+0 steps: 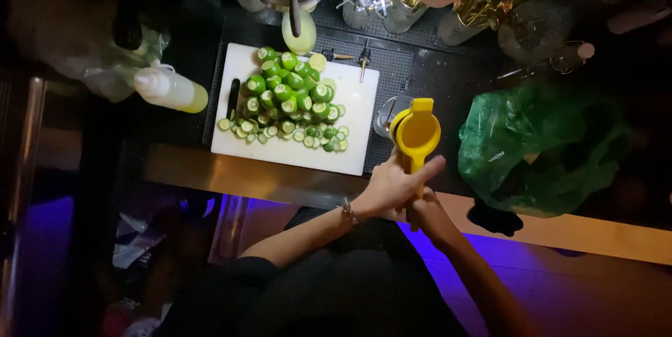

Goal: Juicing sliced limes using a manual hand press juicer on a bar counter.

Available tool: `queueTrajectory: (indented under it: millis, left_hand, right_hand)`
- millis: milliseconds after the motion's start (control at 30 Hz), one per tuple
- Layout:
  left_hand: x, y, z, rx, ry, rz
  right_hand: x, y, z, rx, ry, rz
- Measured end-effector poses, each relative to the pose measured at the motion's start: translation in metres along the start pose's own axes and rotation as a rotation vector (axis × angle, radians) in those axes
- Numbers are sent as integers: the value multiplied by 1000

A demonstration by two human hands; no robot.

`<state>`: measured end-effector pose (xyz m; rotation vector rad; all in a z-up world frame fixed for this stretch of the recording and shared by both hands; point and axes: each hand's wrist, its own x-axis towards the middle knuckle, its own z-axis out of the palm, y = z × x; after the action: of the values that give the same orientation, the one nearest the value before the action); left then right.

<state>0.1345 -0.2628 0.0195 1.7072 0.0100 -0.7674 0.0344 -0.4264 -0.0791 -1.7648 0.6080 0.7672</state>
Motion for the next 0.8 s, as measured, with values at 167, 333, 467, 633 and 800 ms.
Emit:
queueTrajectory:
  millis: [167,333,467,633,800]
  left_hand:
    - [26,-7,-10,-99,-98,-37]
    - [48,-26,-4,-124,-96,-33]
    - [56,-35,-3,-86,-63,31]
    - [60,-52,-7,-157,-130,-89]
    - [42,-52,-19,-696,-359,-122]
  right_hand:
    - [-14,-72,6,99,155,-257]
    - [-19,-99,17,30,273,-57]
    - [13,-50,16,-64,290,-150]
    - [24,-36,-11,-232,152,-409]
    - [2,-81,-60,101,-297,-224]
